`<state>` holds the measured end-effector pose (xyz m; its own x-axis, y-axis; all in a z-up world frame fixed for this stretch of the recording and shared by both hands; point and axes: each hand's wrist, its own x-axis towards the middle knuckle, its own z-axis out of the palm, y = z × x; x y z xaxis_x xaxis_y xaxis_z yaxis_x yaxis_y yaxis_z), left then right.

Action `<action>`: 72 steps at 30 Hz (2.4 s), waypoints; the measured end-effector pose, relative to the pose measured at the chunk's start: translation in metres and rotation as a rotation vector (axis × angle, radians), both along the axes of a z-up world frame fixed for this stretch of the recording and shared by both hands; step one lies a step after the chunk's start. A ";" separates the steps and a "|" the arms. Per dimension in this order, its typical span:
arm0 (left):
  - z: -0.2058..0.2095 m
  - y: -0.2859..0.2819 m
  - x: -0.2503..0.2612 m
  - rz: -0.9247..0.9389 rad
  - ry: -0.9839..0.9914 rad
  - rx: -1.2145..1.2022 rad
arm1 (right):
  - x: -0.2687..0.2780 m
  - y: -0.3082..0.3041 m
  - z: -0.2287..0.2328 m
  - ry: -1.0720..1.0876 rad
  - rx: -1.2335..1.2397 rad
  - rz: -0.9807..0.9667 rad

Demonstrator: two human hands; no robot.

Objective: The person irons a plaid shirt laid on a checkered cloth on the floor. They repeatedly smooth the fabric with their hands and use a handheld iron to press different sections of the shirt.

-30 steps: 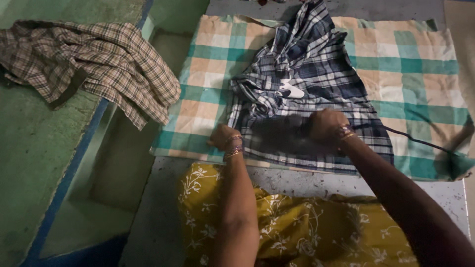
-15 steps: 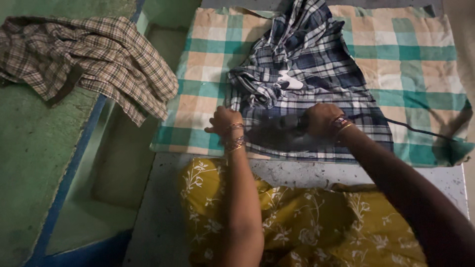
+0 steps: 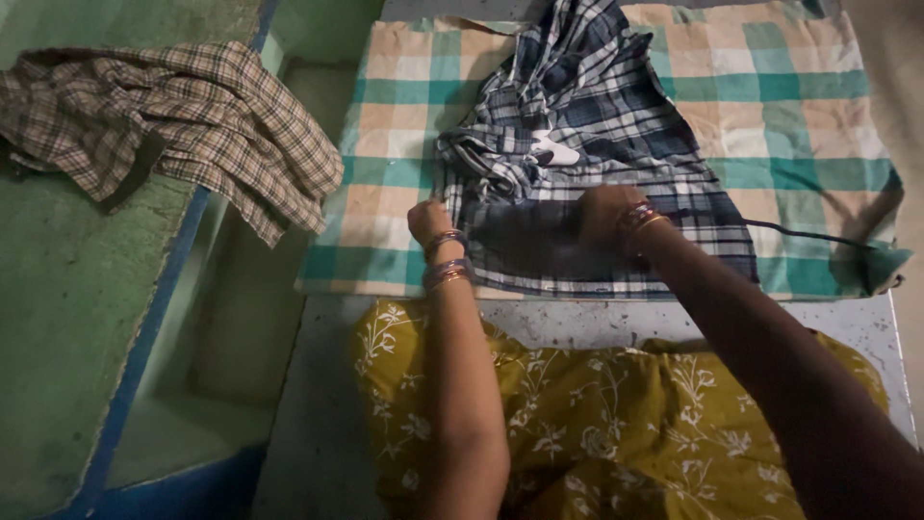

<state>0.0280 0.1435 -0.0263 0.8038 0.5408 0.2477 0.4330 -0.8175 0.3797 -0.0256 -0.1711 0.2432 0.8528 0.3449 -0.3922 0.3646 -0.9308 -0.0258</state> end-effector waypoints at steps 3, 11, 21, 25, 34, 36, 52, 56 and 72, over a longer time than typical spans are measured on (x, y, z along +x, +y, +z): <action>0.004 -0.013 0.001 0.014 -0.032 -0.349 | -0.018 0.002 0.012 0.019 -0.033 0.041; 0.011 -0.009 -0.016 0.065 -0.080 -0.427 | -0.055 -0.014 0.014 -0.024 -0.081 0.177; 0.023 -0.036 -0.001 0.315 -0.251 -1.121 | -0.038 0.001 0.017 0.012 -0.129 -0.012; 0.009 -0.032 -0.001 0.337 -0.358 -1.245 | 0.009 0.004 0.007 -0.061 -0.015 -0.205; 0.001 -0.041 -0.002 0.246 -0.530 -1.475 | 0.024 -0.039 -0.008 0.042 -0.009 -0.056; 0.005 -0.045 -0.005 0.233 -0.368 -1.361 | 0.013 -0.050 -0.005 0.118 -0.116 -0.043; 0.010 -0.076 -0.003 0.063 -0.235 -0.876 | 0.073 -0.129 0.004 0.042 -0.152 -0.284; 0.013 -0.081 -0.004 0.022 -0.167 -0.856 | 0.090 -0.157 -0.014 -0.006 -0.092 -0.375; 0.075 -0.158 -0.044 -0.474 -0.129 -0.144 | -0.021 -0.214 -0.001 0.080 -0.219 -0.226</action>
<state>-0.0161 -0.0140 0.0484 0.9368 0.1598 0.3112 -0.0309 -0.8482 0.5288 -0.0465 -0.3847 0.2423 0.8616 0.0501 -0.5052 0.1528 -0.9746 0.1639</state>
